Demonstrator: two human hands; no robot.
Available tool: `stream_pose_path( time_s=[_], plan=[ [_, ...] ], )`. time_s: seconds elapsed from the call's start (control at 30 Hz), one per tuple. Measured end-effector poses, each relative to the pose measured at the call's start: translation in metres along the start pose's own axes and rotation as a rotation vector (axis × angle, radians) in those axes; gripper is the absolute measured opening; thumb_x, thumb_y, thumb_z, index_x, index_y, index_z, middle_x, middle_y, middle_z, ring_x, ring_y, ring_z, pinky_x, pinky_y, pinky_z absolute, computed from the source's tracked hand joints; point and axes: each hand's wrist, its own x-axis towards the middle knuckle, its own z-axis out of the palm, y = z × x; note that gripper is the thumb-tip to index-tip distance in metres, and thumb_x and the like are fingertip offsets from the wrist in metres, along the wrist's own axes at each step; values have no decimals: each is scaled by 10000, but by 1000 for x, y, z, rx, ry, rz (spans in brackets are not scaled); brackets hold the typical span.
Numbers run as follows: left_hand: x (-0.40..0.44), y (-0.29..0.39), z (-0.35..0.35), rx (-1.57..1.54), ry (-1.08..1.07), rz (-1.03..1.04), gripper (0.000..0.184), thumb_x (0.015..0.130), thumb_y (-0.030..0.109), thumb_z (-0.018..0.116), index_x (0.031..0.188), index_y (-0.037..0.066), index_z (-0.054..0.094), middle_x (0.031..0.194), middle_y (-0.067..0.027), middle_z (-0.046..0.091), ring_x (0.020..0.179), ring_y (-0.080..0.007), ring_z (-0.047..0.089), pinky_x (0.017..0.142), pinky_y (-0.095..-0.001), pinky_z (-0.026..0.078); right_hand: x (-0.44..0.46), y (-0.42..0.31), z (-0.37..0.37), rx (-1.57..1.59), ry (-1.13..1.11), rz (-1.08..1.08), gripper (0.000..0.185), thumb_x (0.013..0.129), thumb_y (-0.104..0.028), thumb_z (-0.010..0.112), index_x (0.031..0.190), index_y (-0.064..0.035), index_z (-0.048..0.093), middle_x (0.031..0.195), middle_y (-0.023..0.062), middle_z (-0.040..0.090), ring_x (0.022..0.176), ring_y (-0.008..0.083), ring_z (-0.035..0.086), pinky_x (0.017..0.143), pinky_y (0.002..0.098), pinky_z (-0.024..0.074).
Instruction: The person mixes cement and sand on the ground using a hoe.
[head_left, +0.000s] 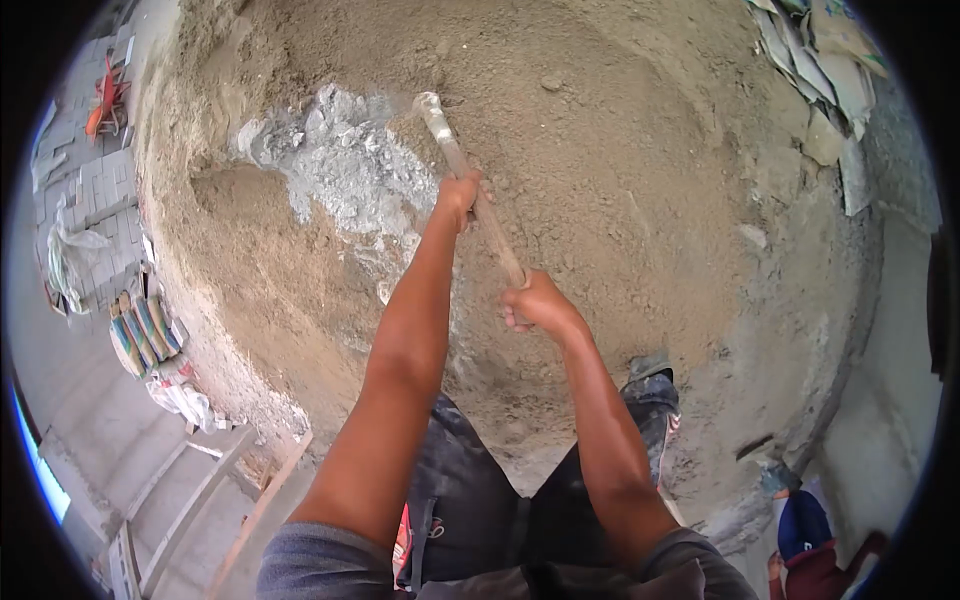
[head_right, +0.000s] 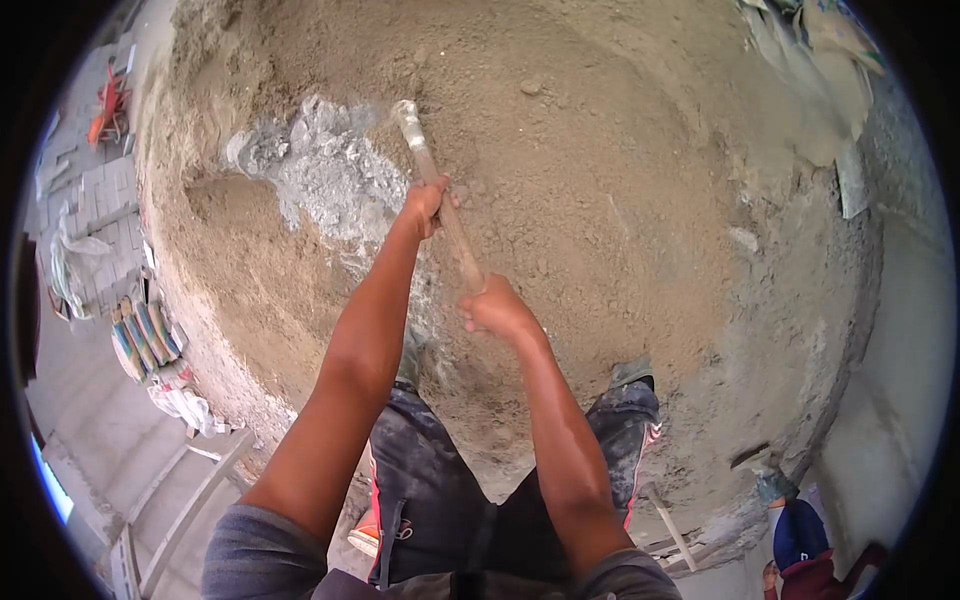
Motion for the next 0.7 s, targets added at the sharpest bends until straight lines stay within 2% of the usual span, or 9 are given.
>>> stream_pose_path(
  time_s=[0.07, 0.13, 0.23, 0.3, 0.4, 0.47, 0.53, 0.6, 0.7],
  plan=[
    [-10, -47, 44, -256, -124, -104, 244, 964, 204, 621, 1128, 39, 547, 805, -84, 606, 680, -209, 613, 593, -389, 558, -56, 31, -41, 100, -9, 29, 147, 873, -75, 603, 989, -1, 551, 715, 62, 591, 589, 154, 599, 507, 315, 466],
    [-46, -70, 85, -446, -159, -178, 203, 954, 254, 647, 1064, 99, 576, 761, -34, 587, 640, -154, 579, 566, -326, 529, -120, 66, -72, 161, -46, 8, 177, 878, -81, 609, 1018, 4, 541, 725, 61, 588, 601, 150, 603, 522, 318, 473],
    [-113, -107, 132, -688, -377, -322, 212, 935, 332, 682, 931, 159, 560, 724, 53, 521, 591, -74, 502, 497, -254, 460, -233, 128, -104, 279, -21, 92, 200, 865, -56, 655, 1014, -3, 533, 699, 58, 593, 590, 151, 618, 510, 287, 464],
    [-179, -147, 180, -583, -251, -342, 205, 925, 315, 697, 902, 191, 535, 683, 53, 473, 540, -90, 466, 486, -273, 435, -296, 161, -120, 372, 9, 126, 221, 815, -2, 704, 959, -6, 537, 685, 66, 602, 565, 159, 622, 509, 301, 470],
    [-275, -160, 220, -469, -228, -433, 212, 905, 260, 725, 912, 152, 542, 670, 35, 463, 529, -113, 470, 474, -310, 411, -366, 212, -126, 386, 118, 212, 188, 787, 19, 713, 885, -17, 557, 694, 58, 595, 581, 149, 615, 554, 307, 495],
    [-304, -155, 221, -531, -348, -419, 192, 924, 215, 705, 891, 118, 543, 633, 31, 460, 501, -112, 469, 468, -314, 414, -384, 247, -121, -4, 303, 98, 192, 782, 98, 652, 894, -28, 562, 712, 65, 622, 616, 147, 636, 558, 323, 522],
    [-314, -121, 207, -509, -463, -294, 193, 934, 194, 694, 869, 100, 539, 613, 24, 476, 478, -106, 479, 456, -308, 411, -367, 254, -102, -124, 442, -3, 142, 807, 45, 652, 911, -17, 578, 731, 42, 611, 670, 127, 613, 607, 309, 506],
    [-311, -58, 186, -428, -578, -77, 207, 937, 185, 693, 850, 84, 536, 599, 17, 499, 457, -100, 495, 439, -299, 409, -308, 216, -84, -262, 533, -102, 171, 800, -10, 694, 931, -12, 585, 718, 35, 586, 708, 111, 595, 660, 317, 501],
    [-283, 85, 117, -328, -693, 449, 275, 936, 243, 726, 907, 51, 531, 613, 8, 536, 454, -75, 518, 420, -259, 429, -159, 142, -42, -364, 600, -586, 120, 848, -15, 668, 937, -19, 587, 738, 45, 594, 690, 132, 586, 667, 322, 492]
  ],
)
